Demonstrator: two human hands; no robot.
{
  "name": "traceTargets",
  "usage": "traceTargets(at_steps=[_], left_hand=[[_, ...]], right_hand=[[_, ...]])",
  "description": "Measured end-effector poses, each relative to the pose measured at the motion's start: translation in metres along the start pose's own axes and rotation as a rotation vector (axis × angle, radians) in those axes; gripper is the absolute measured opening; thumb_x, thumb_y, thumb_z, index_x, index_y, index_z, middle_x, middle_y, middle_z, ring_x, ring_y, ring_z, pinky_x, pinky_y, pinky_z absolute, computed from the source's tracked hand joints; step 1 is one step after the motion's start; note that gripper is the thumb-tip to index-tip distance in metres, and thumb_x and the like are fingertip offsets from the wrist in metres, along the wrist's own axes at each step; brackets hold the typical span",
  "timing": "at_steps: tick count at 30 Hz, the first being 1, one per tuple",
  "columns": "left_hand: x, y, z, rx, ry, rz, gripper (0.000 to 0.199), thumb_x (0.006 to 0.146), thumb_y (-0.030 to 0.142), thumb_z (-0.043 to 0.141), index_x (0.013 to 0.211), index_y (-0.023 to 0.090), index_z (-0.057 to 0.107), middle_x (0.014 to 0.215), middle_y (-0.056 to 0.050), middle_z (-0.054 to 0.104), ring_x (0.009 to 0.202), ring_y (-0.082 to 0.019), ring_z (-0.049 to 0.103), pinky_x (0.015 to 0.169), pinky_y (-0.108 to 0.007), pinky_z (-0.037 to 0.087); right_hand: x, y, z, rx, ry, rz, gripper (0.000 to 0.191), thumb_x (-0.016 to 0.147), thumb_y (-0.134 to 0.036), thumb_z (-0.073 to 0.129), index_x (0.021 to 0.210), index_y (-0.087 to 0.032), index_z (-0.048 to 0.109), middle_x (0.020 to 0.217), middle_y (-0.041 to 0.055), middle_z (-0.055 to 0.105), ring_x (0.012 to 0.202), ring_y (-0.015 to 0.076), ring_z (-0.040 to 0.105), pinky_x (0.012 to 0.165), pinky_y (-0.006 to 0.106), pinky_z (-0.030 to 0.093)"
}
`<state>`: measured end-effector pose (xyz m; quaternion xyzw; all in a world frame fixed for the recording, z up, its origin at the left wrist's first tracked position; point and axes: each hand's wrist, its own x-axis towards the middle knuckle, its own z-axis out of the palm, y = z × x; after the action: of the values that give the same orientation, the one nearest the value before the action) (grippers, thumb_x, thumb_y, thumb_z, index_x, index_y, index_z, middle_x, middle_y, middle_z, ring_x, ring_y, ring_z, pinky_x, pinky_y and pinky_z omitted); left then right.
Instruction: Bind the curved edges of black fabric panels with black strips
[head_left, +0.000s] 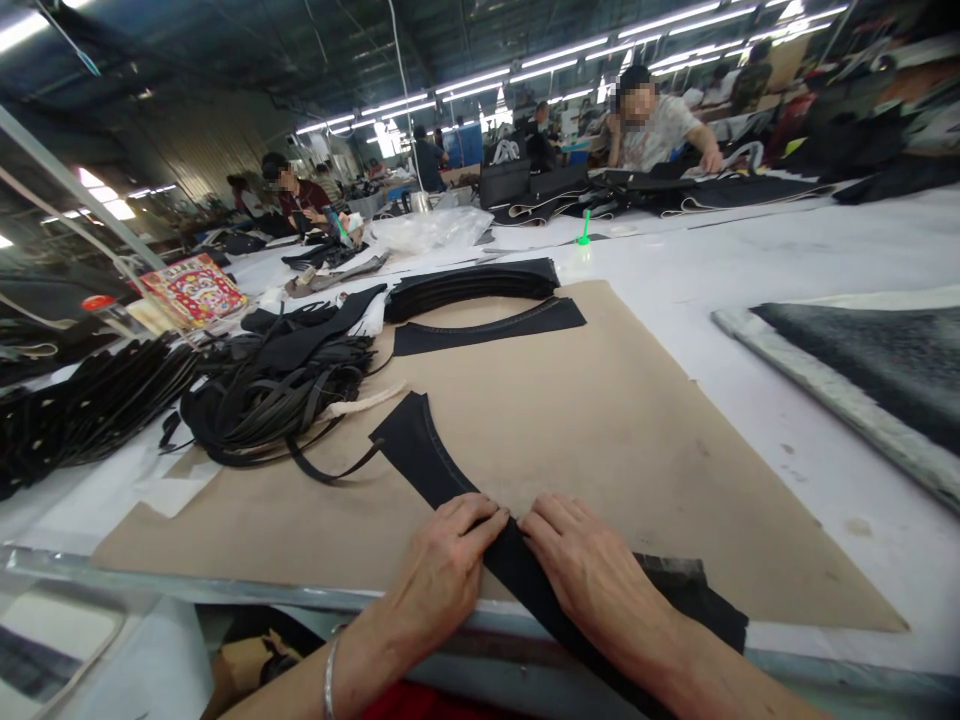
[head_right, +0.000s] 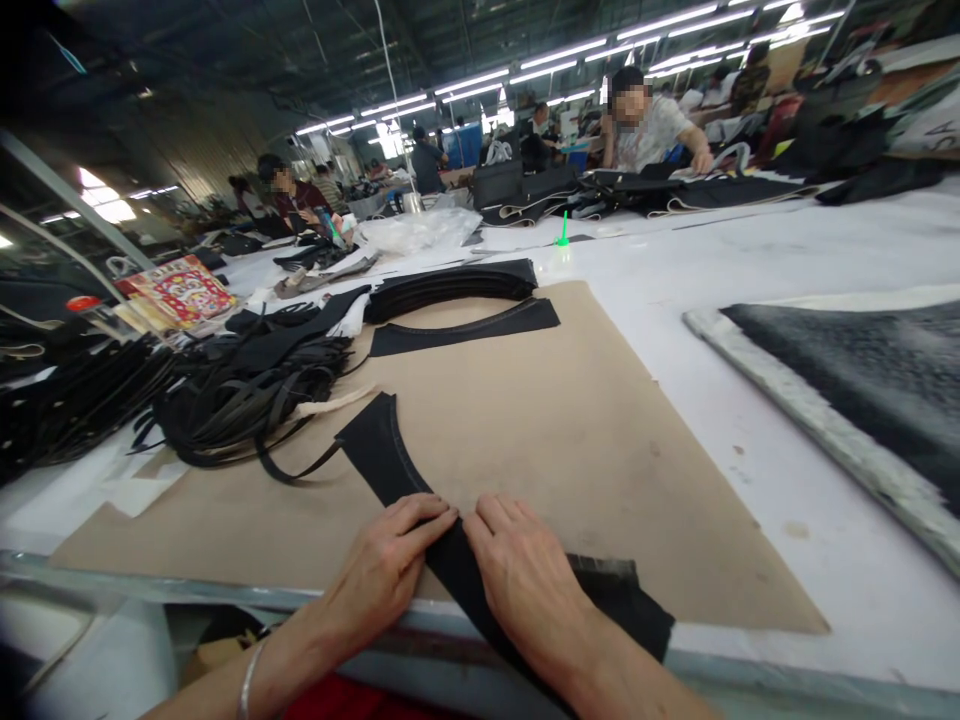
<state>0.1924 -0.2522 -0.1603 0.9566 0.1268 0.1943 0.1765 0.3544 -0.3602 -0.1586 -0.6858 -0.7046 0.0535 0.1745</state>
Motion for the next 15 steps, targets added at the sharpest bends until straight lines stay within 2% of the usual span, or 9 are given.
traceTargets(at_steps=[3, 5, 7, 11, 13, 15], left_hand=[[-0.010, -0.004, -0.001, 0.087, -0.022, 0.090, 0.045, 0.089, 0.004, 0.038, 0.131, 0.012, 0.051, 0.128, -0.013, 0.058, 0.124, -0.023, 0.049, 0.104, -0.044, 0.046], [-0.013, -0.006, -0.004, 0.080, -0.041, 0.119, 0.044, 0.089, 0.005, 0.041, 0.131, 0.013, 0.051, 0.130, -0.012, 0.057, 0.125, -0.023, 0.049, 0.107, -0.045, 0.043], [-0.012, -0.008, -0.007, 0.005, 0.004, 0.069, 0.037, 0.090, 0.007, 0.044, 0.124, 0.016, 0.057, 0.122, -0.009, 0.062, 0.120, -0.021, 0.053, 0.106, -0.043, 0.043], [-0.001, -0.006, -0.009, -0.065, 0.215, -0.169, 0.028, 0.092, 0.010, 0.046, 0.113, 0.017, 0.062, 0.110, -0.008, 0.065, 0.105, -0.018, 0.060, 0.094, -0.036, 0.052], [0.002, -0.005, -0.007, -0.008, 0.204, -0.174, 0.032, 0.091, 0.009, 0.044, 0.116, 0.016, 0.062, 0.110, -0.010, 0.064, 0.103, -0.020, 0.059, 0.091, -0.038, 0.053], [0.001, -0.005, -0.004, 0.067, 0.132, -0.091, 0.035, 0.090, 0.007, 0.042, 0.118, 0.015, 0.062, 0.111, -0.010, 0.064, 0.105, -0.022, 0.058, 0.094, -0.042, 0.051]], right_hand=[[0.000, 0.000, 0.001, -0.003, 0.008, 0.002, 0.016, 0.086, -0.003, 0.053, 0.089, -0.017, 0.059, 0.090, 0.0047, 0.056, 0.084, 0.0219, 0.053, 0.079, 0.037, 0.044], [-0.001, 0.000, 0.002, -0.008, 0.012, 0.002, 0.016, 0.085, -0.002, 0.055, 0.088, -0.017, 0.059, 0.090, 0.0043, 0.056, 0.084, 0.0219, 0.052, 0.079, 0.037, 0.043], [-0.003, 0.000, 0.001, -0.016, 0.017, 0.000, 0.016, 0.084, -0.002, 0.056, 0.088, -0.018, 0.059, 0.089, 0.0039, 0.056, 0.083, 0.0219, 0.052, 0.078, 0.037, 0.042], [-0.004, 0.000, -0.001, -0.032, 0.030, -0.009, 0.017, 0.083, -0.002, 0.059, 0.086, -0.018, 0.059, 0.086, 0.0029, 0.056, 0.079, 0.0211, 0.051, 0.073, 0.035, 0.040], [-0.003, -0.001, -0.002, -0.043, 0.034, -0.016, 0.018, 0.082, -0.001, 0.059, 0.086, -0.019, 0.059, 0.087, 0.0027, 0.056, 0.078, 0.0207, 0.051, 0.073, 0.035, 0.039], [-0.003, 0.000, -0.002, -0.055, 0.040, -0.020, 0.018, 0.082, -0.001, 0.059, 0.087, -0.019, 0.059, 0.087, 0.0027, 0.056, 0.079, 0.0207, 0.051, 0.073, 0.035, 0.038]])
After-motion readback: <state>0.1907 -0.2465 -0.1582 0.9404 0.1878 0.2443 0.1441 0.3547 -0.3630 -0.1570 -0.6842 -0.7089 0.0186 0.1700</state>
